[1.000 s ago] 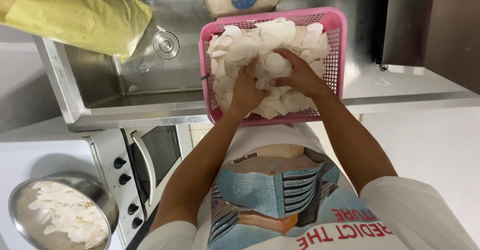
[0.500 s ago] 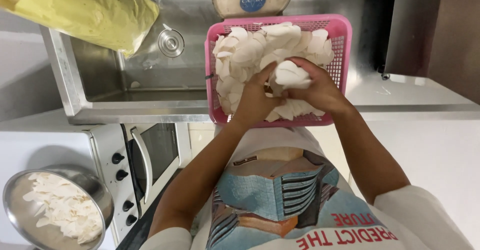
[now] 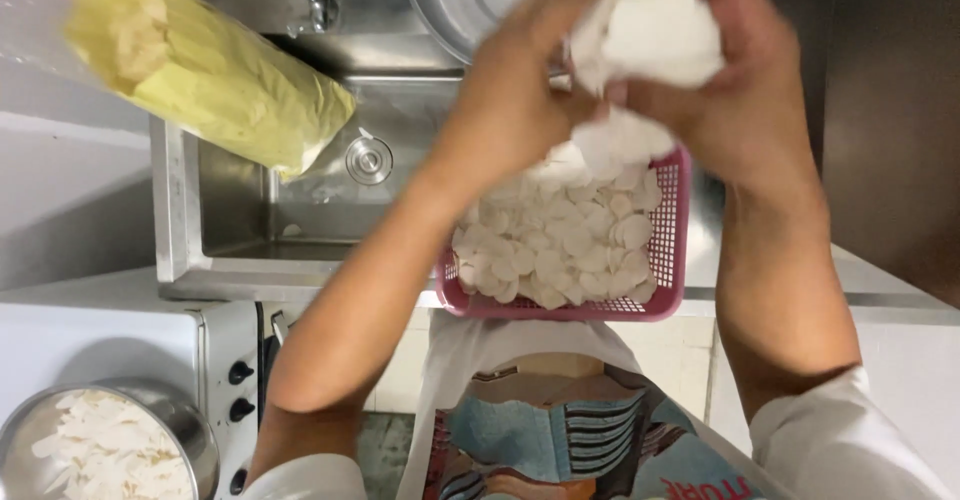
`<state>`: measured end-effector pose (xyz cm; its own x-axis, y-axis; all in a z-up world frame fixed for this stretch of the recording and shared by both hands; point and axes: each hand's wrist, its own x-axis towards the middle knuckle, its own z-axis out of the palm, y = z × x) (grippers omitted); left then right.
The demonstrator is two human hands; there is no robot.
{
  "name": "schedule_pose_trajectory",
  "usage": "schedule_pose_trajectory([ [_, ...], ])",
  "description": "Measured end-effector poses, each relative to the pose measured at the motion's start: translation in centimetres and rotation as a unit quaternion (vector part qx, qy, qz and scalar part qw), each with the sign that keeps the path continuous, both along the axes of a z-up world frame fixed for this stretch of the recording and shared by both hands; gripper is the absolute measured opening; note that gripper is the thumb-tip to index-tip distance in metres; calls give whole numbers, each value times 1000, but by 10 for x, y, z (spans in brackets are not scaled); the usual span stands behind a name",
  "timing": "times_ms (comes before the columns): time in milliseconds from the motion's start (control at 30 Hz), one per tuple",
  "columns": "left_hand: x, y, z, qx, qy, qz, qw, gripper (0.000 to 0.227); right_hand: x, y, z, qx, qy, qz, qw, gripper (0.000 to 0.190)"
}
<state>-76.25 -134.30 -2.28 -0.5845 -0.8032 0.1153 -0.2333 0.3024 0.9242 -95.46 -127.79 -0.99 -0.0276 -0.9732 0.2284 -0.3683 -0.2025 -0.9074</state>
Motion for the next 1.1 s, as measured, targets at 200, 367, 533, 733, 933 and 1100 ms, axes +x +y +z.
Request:
schedule_pose_trajectory([
  [200,-4,-96,-24,-8,125,58,990,26,2,-93,-36,-152,-55,43,986,35],
  [367,3,-111,-35,-76,96,113,986,17,-9,-125,-83,-103,-197,0,975,50],
  [533,18,-119,-43,-146,-71,54,985,38,-26,-128,-101,-108,-28,-14,994,30],
  [733,56,-51,-37,-113,-55,53,991,28,-35,-19,-90,-52,-21,-53,997,19],
  [933,82,36,-165,137,-156,24,978,50,-44,51,-218,204,45,-57,976,34],
  [1100,53,61,-251,-11,-416,85,905,91,-30,44,-276,327,6,-77,942,60],
])
